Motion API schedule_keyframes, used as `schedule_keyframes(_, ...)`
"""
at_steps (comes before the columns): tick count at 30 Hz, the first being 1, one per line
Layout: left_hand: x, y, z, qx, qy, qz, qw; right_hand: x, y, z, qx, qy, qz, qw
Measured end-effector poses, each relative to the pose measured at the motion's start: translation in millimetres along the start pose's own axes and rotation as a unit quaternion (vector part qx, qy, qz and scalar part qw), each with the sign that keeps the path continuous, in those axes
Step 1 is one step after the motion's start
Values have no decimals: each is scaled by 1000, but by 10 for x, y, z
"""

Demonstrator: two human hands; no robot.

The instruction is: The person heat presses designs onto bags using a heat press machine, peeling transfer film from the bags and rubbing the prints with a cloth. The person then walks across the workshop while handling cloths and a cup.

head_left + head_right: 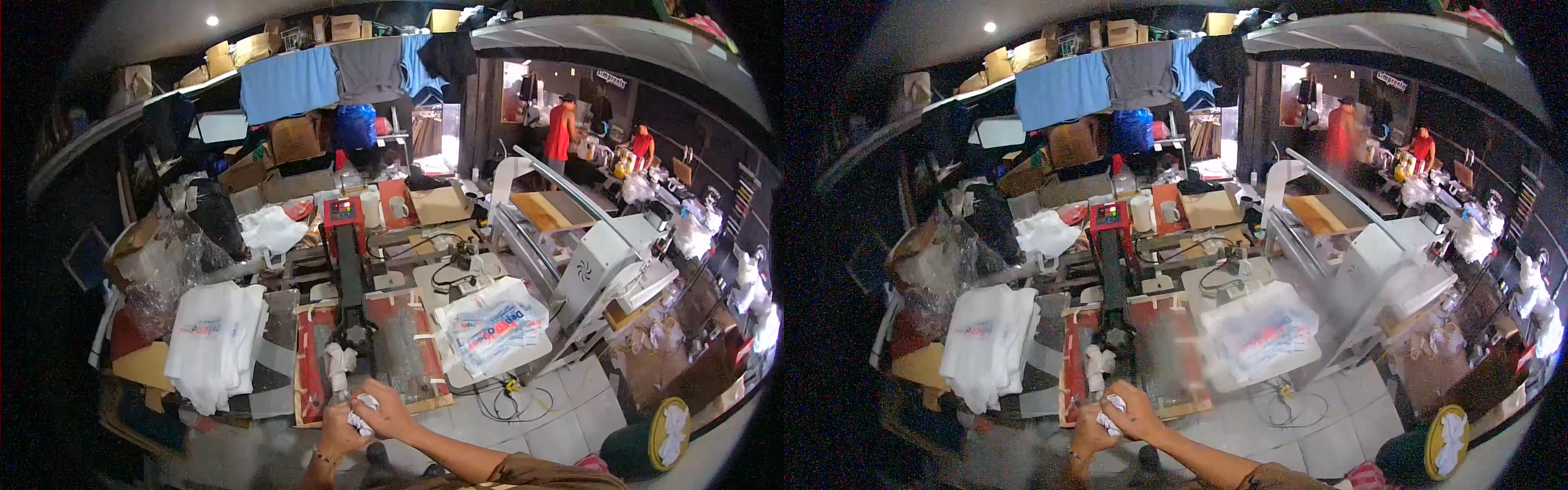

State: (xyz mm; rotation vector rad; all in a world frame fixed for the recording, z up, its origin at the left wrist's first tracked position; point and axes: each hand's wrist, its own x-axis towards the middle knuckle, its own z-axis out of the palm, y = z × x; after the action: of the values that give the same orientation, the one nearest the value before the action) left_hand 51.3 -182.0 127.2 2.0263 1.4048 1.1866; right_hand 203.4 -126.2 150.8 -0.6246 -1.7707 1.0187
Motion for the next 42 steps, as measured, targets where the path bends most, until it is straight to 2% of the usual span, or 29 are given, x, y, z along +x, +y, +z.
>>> schedule_keyframes(2,-32,-6,79,10,12,-1,1000,-115,236,73,-37,14,3,999)
schedule_keyframes(4,-28,-58,122,65,25,38,997,-125,312,107,-53,11,-15,998)
schedule_keyframes(5,-19,-106,116,41,31,54,997,-128,360,132,-68,8,-22,997)
schedule_keyframes(10,-73,-134,136,59,43,10,997,-73,364,131,-9,21,-17,1000)
schedule_keyframes(13,-53,-58,93,63,19,-1,998,-93,242,107,-53,11,-25,998)
schedule_keyframes(16,-27,4,-35,2,13,-13,1000,-129,132,121,-90,29,-2,996)
schedule_keyframes(18,55,-78,-182,-61,-122,33,990,-149,193,107,-103,32,-2,994)
schedule_keyframes(19,93,-116,-351,-135,-235,-19,962,-154,178,121,-87,54,-3,995)
schedule_keyframes(20,149,-207,-483,-138,-237,-20,961,-167,177,120,-89,55,0,995)
schedule_keyframes(22,316,-403,-673,-248,-204,21,947,-185,177,103,-191,-68,-40,978)
schedule_keyframes(23,391,-438,-731,-262,-141,-68,952,-191,145,113,-193,-68,-37,978)
schedule_keyframes(24,470,-583,-704,-264,-142,-69,952,-195,84,135,-266,-128,-30,955)
schedule_keyframes(25,582,-836,-624,-239,-43,-132,961,-197,15,166,-336,-188,-24,923)
schedule_keyframes(26,664,-1032,-562,-211,59,-194,956,-193,-99,168,-334,-190,-24,923)
schedule_keyframes(29,901,-1167,-372,-177,105,-201,958,-173,-286,95,-360,-249,-7,899)
schedule_keyframes(30,975,-1198,-296,-178,108,-203,957,-188,-269,77,-374,-279,3,885)
schedule_keyframes(32,1112,-1264,-140,-267,68,-248,929,-156,-238,87,-388,-310,14,868)
schedule_keyframes(34,1197,-1374,14,-275,63,-238,929,-118,-187,107,-401,-349,74,844)
schedule_keyframes(36,1230,-1383,86,-283,55,-226,930,-128,-123,124,-402,-334,57,851)
schedule_keyframes(38,1293,-1312,86,-350,73,-264,896,-105,-125,126,-406,-314,39,857)
schedule_keyframes(42,1300,-1617,236,-359,74,-248,897,-99,-158,124,-410,-325,56,851)
